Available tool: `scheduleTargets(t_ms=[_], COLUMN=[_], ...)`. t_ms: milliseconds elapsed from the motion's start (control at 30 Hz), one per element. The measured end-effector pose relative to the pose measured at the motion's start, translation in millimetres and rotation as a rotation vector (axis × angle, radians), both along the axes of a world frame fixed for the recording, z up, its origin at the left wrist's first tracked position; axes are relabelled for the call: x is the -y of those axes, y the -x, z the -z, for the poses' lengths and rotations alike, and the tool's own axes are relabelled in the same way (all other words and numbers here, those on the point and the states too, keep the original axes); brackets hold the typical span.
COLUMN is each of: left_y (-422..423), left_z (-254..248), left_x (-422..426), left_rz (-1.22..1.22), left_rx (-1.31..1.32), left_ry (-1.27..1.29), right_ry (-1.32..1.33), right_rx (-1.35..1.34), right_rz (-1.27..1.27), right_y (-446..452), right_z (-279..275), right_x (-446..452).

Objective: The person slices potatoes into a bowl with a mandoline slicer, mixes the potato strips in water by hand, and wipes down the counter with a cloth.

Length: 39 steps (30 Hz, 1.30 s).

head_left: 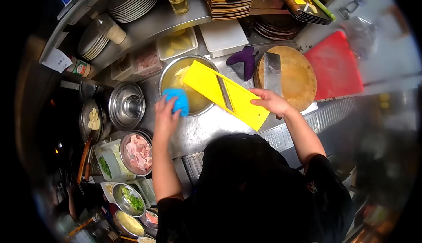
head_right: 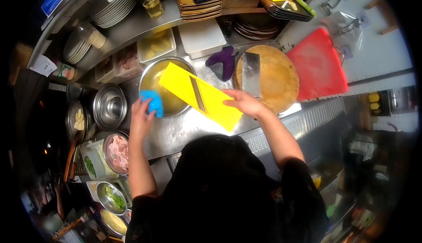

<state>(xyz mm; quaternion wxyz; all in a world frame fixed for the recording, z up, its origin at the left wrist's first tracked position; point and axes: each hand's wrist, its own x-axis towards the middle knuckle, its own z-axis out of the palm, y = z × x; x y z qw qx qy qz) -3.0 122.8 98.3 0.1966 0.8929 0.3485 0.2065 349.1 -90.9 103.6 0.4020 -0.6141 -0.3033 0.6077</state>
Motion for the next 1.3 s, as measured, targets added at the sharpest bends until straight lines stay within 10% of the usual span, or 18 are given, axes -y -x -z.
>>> scheduleTargets(t_ms=[467,967,1067,1200,1300], left_y=[-93.4,75.9,33.3,-74.6,-110.2], left_z=[-91.2,91.4,53.4,-49.3,-68.7], left_x=[5.1,-52.1,-34.3,54.5,78.3], left_rz=[0.127,-0.623,-0.430,-0.074,-0.008], left_rx=[-0.136,-0.636,-0.107,0.929,0.869], left_ry=[-0.125,-0.040,-0.065,1.046,0.903], right_ry=[-0.010,-0.154,-0.206,-0.286,-0.341], right_rx=[0.147,-0.042,0.037,0.097,0.228], right_rz=[-0.087,-0.007,-0.033,-0.090,-0.131], right_y=[-17.5,-27.3,-22.8,-16.7,-14.9], right_z=[-55.0,-6.4,-1.8,21.7,25.5], right_x=[10.7,30.3,29.6,21.1,18.5])
